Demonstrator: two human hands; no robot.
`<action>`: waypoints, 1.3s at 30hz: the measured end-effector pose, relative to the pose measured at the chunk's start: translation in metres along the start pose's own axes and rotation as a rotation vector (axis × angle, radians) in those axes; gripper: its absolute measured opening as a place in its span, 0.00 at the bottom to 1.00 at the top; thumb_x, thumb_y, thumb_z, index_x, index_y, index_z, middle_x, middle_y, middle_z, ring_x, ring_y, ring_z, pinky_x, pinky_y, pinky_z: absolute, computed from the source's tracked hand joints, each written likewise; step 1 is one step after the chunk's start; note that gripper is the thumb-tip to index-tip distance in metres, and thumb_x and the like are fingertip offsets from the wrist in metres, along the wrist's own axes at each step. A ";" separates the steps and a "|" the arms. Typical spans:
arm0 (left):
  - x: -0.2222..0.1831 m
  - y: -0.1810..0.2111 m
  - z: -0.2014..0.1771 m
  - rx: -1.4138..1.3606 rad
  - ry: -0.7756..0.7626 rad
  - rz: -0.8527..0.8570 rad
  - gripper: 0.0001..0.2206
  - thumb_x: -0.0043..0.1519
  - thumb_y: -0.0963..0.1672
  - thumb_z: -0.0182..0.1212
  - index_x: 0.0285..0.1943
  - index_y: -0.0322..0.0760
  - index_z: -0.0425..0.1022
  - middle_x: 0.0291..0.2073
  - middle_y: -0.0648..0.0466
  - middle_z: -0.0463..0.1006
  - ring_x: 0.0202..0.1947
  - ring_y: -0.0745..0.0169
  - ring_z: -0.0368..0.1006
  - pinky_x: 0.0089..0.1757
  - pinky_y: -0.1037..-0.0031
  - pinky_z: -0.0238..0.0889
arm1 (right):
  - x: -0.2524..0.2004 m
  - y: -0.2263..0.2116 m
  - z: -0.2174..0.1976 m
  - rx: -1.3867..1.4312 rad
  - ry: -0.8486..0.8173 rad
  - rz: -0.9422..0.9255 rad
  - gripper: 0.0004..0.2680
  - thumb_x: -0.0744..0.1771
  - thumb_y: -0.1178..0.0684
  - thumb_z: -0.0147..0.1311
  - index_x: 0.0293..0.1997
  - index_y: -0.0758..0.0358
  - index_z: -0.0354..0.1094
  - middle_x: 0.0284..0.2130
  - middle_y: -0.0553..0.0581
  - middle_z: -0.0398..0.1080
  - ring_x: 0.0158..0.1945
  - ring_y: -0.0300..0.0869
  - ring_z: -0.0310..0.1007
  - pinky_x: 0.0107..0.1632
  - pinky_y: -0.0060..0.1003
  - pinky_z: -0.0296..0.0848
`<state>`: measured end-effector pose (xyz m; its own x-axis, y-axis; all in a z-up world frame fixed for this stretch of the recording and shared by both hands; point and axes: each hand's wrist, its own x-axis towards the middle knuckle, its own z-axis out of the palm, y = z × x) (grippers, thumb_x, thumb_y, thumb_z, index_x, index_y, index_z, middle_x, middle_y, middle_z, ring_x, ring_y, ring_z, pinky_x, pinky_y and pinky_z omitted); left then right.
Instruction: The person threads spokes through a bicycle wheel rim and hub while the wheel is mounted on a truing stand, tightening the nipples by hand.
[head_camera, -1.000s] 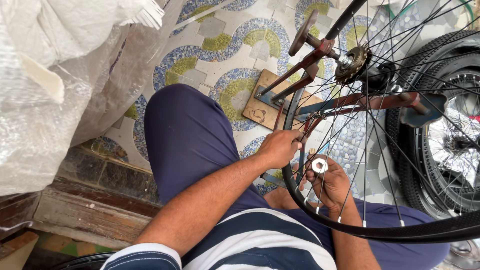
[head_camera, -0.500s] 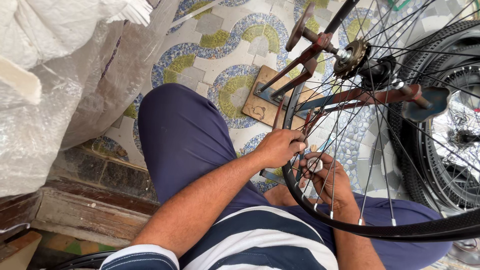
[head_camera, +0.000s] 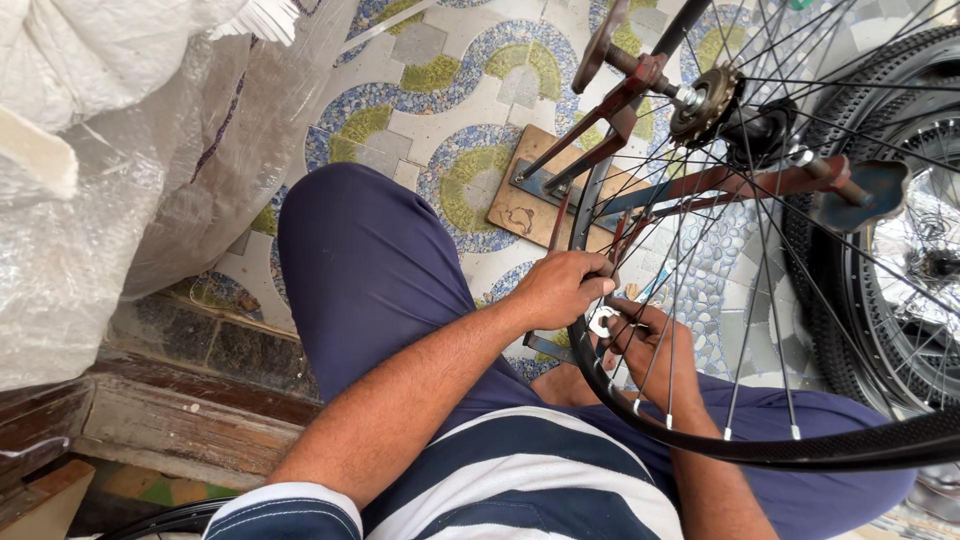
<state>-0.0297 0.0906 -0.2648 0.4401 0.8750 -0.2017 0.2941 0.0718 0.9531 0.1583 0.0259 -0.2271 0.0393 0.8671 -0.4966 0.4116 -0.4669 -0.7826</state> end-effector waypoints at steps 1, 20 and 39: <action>0.000 0.000 0.000 -0.016 -0.007 -0.018 0.12 0.63 0.47 0.60 0.48 0.37 0.79 0.39 0.45 0.81 0.43 0.47 0.79 0.45 0.57 0.69 | 0.000 -0.002 0.003 0.000 0.004 -0.001 0.12 0.67 0.58 0.56 0.55 0.75 0.71 0.32 0.59 0.78 0.32 0.39 0.80 0.33 0.31 0.76; -0.014 -0.015 0.003 0.029 -0.322 0.085 0.19 0.53 0.53 0.69 0.46 0.38 0.80 0.31 0.50 0.82 0.35 0.52 0.81 0.38 0.61 0.70 | -0.046 -0.004 -0.013 -0.118 -0.119 -0.134 0.12 0.61 0.60 0.62 0.48 0.69 0.74 0.32 0.56 0.80 0.37 0.41 0.80 0.41 0.36 0.76; -0.030 -0.018 0.018 -0.354 -0.167 -0.067 0.14 0.57 0.44 0.70 0.49 0.31 0.81 0.31 0.48 0.83 0.28 0.63 0.76 0.32 0.70 0.69 | -0.074 -0.001 -0.018 -0.587 0.021 -0.547 0.06 0.61 0.57 0.62 0.38 0.61 0.74 0.27 0.59 0.75 0.31 0.54 0.78 0.33 0.47 0.73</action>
<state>-0.0334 0.0543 -0.2799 0.5701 0.7751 -0.2724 0.0288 0.3125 0.9495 0.1719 -0.0345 -0.1831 -0.2918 0.9524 -0.0885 0.7892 0.1874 -0.5848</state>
